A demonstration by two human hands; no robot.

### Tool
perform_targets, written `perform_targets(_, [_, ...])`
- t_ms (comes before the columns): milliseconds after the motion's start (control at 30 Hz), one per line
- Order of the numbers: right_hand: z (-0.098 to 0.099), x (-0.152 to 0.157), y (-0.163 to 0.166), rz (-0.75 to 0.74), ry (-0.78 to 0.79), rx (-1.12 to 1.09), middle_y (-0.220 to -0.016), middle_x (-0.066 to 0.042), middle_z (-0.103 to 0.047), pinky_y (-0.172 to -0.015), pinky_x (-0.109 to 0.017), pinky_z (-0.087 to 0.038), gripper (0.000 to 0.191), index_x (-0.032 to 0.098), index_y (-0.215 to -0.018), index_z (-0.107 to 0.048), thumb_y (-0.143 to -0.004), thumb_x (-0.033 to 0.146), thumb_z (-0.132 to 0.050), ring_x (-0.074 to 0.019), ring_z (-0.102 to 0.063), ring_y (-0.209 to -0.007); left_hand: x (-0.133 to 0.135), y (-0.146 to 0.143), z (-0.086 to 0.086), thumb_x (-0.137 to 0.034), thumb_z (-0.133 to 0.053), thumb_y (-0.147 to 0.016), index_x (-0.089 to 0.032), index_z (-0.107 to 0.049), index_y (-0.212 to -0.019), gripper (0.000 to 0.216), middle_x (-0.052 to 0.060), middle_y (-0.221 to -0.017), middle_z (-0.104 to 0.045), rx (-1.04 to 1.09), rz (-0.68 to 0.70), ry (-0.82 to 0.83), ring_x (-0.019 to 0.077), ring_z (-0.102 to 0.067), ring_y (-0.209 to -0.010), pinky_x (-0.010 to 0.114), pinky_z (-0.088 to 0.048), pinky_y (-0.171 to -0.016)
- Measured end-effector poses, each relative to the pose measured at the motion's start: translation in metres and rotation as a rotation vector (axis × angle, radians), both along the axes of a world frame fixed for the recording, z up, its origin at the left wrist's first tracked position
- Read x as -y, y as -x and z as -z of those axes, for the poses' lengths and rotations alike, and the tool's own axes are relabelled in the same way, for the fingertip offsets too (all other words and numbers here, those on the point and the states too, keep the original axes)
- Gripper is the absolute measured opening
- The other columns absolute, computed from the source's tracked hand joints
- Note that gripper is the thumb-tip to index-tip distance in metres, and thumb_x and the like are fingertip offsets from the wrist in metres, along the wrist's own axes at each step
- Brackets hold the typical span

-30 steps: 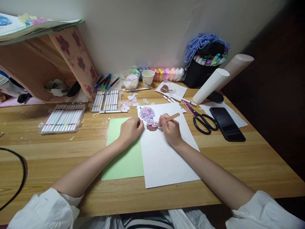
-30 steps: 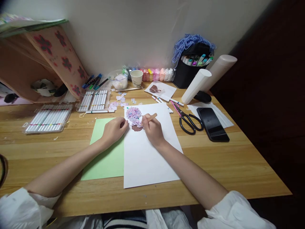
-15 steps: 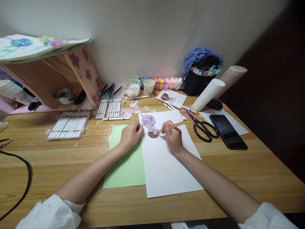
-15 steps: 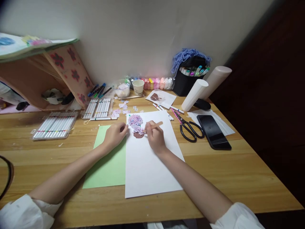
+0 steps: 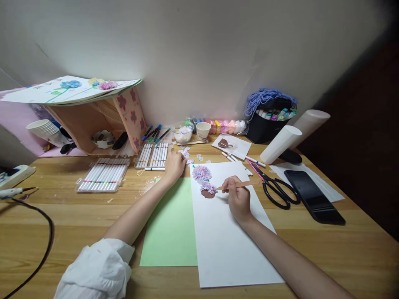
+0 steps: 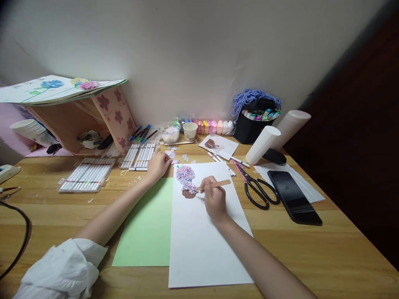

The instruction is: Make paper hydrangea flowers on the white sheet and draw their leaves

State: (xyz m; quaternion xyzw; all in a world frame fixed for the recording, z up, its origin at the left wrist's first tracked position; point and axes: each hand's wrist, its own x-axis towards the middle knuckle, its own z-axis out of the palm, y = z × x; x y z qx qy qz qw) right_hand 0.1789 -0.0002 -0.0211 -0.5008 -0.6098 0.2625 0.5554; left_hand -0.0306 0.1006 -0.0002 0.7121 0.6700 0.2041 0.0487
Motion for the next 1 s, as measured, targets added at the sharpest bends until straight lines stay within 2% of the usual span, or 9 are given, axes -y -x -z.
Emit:
perform_targets(333, [0.001, -0.001, 0.001, -0.02, 0.004, -0.02, -0.062, 0.001, -0.05, -0.058, -0.027, -0.042, 0.037, 0.021, -0.069, -0.048, -0.097, 0.04, -0.033, -0.0142, -0.051, -0.058, 0.004, 0.008, -0.008, -0.024, -0.045, -0.09, -0.018, -0.055, -0.085, 0.013, 0.01, -0.094, -0.064, 0.123, 0.009, -0.021, 0.0269, -0.054, -0.098, 0.036, -0.042, -0.08])
perform_targets(567, [0.002, -0.001, 0.001, -0.048, 0.029, -0.035, -0.062, 0.001, -0.051, -0.058, -0.028, -0.042, 0.037, 0.022, -0.07, -0.049, -0.097, 0.042, -0.034, -0.0149, -0.052, -0.058, 0.004, 0.017, -0.011, -0.02, -0.047, -0.087, -0.019, -0.056, -0.088, 0.009, 0.005, -0.086, -0.068, 0.258, 0.042, -0.001, 0.019, -0.063, -0.083, 0.03, -0.046, -0.073])
perform_targets(800, [0.002, -0.001, 0.001, -0.057, 0.023, -0.031, -0.063, 0.001, -0.05, -0.057, -0.027, -0.042, 0.037, 0.022, -0.07, -0.049, -0.097, 0.043, -0.034, -0.0147, -0.052, -0.058, 0.003, 0.024, -0.01, -0.012, -0.051, -0.079, -0.019, -0.06, -0.091, 0.017, 0.004, -0.092, -0.071, 0.292, 0.062, -0.033, 0.0174, -0.065, -0.087, 0.028, -0.047, -0.076])
perform_targets(1000, [-0.001, 0.0, 0.001, -0.059, 0.043, -0.006, -0.062, 0.001, -0.05, -0.058, -0.027, -0.042, 0.038, 0.021, -0.07, -0.048, -0.097, 0.042, -0.033, -0.0143, -0.052, -0.058, 0.009, 0.022, -0.02, -0.014, -0.05, -0.079, -0.02, -0.061, -0.092, 0.018, 0.002, -0.092, -0.071, 0.269, 0.028, -0.049, 0.0185, -0.064, -0.089, 0.028, -0.045, -0.074])
